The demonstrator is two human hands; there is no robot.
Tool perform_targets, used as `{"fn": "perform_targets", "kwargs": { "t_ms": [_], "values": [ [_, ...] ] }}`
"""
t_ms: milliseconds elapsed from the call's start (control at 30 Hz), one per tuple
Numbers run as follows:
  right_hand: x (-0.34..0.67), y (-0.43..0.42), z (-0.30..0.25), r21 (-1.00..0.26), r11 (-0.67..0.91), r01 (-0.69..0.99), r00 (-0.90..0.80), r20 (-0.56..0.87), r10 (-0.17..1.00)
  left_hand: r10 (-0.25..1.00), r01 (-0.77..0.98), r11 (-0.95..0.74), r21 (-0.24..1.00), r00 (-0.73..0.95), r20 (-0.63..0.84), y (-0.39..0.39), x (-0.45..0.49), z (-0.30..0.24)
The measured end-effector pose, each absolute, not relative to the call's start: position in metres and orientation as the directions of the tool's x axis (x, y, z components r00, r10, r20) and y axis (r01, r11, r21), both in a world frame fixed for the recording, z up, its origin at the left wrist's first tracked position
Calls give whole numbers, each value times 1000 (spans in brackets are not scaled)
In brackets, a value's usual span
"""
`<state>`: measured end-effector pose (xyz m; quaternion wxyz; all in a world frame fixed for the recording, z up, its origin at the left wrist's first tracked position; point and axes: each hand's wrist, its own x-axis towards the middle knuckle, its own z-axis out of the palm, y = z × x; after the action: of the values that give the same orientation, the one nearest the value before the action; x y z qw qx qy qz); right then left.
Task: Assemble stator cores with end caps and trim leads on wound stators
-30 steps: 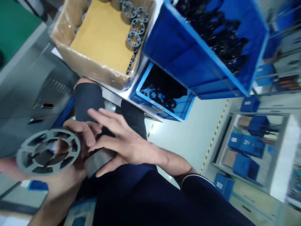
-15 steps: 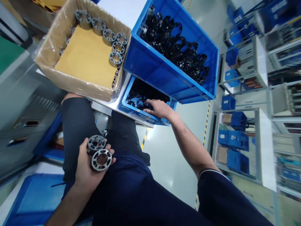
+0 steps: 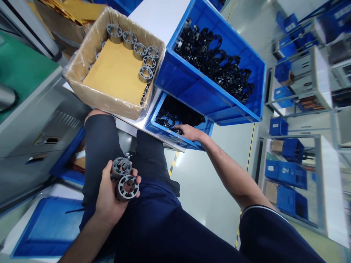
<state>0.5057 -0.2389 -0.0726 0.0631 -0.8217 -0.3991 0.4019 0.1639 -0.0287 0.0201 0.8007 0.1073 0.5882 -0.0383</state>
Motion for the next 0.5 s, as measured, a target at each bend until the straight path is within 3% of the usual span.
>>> {"fn": "perform_targets", "kwargs": {
  "t_ms": [233,367,500],
  "values": [
    [502,-239,-73,-614,-601,511,440,-413,797,212,239,906,349,456,-864,-29,154,11],
    [496,-233,-48,-688,-535,490,601,-178,779,375,166,815,555,579,-724,-26,140,1],
    [446,-209,-8,-811,-352,468,581,-18,814,482,63,704,707,690,-540,-24,136,-4]
  ]
}}
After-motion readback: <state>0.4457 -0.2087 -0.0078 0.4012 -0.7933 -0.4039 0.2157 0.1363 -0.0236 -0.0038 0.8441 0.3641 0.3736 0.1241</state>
